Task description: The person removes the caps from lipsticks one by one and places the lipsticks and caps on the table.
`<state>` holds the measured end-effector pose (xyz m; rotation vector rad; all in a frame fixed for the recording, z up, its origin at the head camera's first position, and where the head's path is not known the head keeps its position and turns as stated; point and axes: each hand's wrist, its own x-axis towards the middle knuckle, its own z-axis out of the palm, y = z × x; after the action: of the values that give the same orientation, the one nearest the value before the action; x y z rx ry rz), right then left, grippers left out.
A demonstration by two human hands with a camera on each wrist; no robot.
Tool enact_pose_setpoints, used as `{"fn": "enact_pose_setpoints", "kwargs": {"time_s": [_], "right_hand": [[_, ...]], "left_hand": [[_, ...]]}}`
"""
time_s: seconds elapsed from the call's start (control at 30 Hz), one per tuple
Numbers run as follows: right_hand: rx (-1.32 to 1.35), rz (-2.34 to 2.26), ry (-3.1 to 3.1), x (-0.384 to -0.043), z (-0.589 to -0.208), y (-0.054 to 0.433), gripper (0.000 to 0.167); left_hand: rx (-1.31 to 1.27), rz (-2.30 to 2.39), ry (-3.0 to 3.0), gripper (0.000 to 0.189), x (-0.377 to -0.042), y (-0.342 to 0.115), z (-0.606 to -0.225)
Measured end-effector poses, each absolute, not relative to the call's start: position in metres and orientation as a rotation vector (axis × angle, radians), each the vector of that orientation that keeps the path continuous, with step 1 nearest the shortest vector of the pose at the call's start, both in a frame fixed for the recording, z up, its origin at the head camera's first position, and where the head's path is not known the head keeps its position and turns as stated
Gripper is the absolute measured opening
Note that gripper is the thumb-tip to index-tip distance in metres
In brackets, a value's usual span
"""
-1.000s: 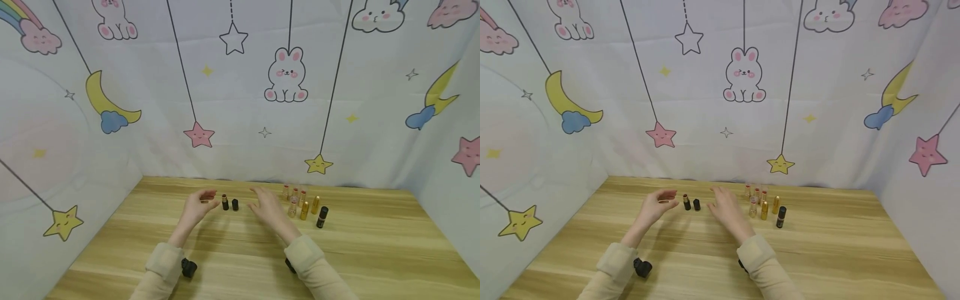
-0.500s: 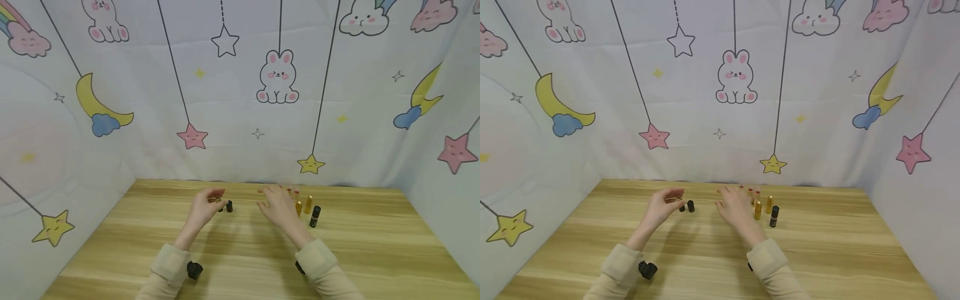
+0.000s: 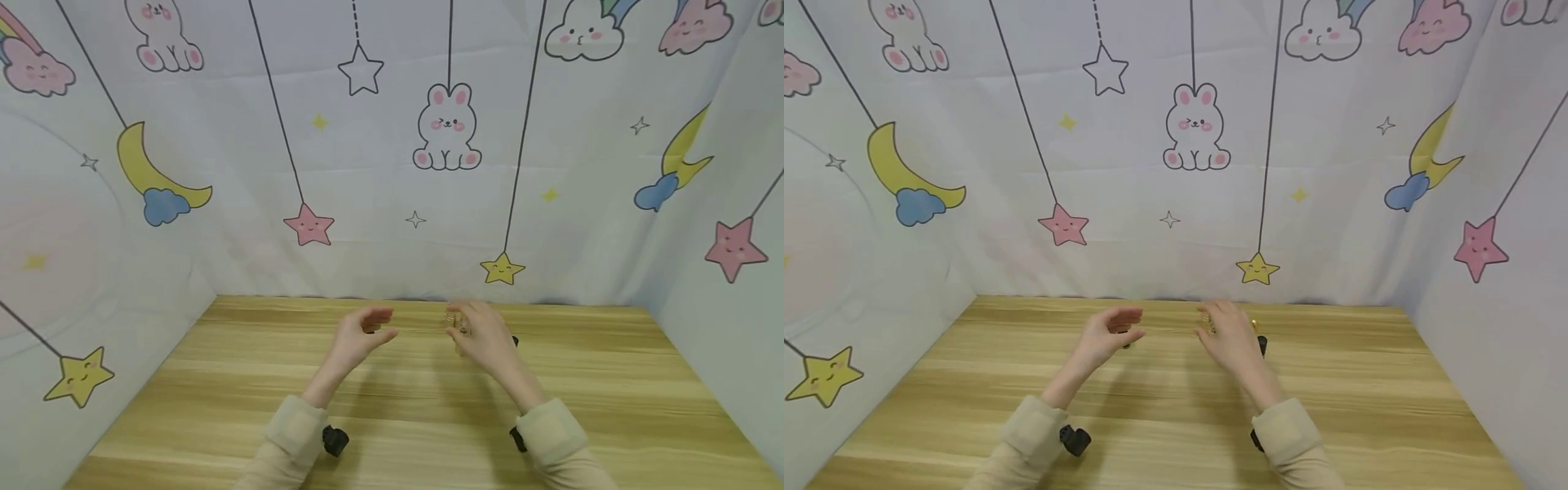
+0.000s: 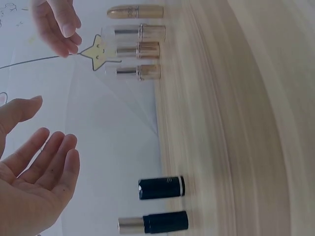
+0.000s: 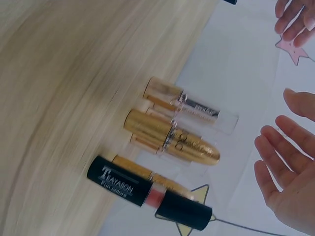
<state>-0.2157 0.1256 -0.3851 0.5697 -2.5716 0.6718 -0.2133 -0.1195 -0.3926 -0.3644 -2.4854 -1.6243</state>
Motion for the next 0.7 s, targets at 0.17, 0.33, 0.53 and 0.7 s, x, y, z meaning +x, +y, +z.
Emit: {"fn": "enact_pose_setpoints", "kwargs": {"time_s": [0.17,0.33,0.53,0.7], "right_hand": [[0.573,0.697,-2.581,-0.217,-0.386,0.137,0.042],[0.558,0.673,-2.612,-0.220,-0.387,0.145,0.044],[0.535,0.653,-2.643,-0.225,-0.393,0.152,0.044],[0.535,0.683,-2.655,-0.227,-0.397,0.155,0.043]], "left_hand": [[-0.432,-1.727,-2.477,0.042,-0.216,-0.104,-0.395],[-0.469,-1.823,-2.535,0.042,-0.226,-0.087,-0.402],[-0.514,-1.887,-2.621,0.045,-0.245,-0.066,-0.415],[-0.589,-1.899,-2.643,0.046,-0.251,-0.052,-0.416]]}}
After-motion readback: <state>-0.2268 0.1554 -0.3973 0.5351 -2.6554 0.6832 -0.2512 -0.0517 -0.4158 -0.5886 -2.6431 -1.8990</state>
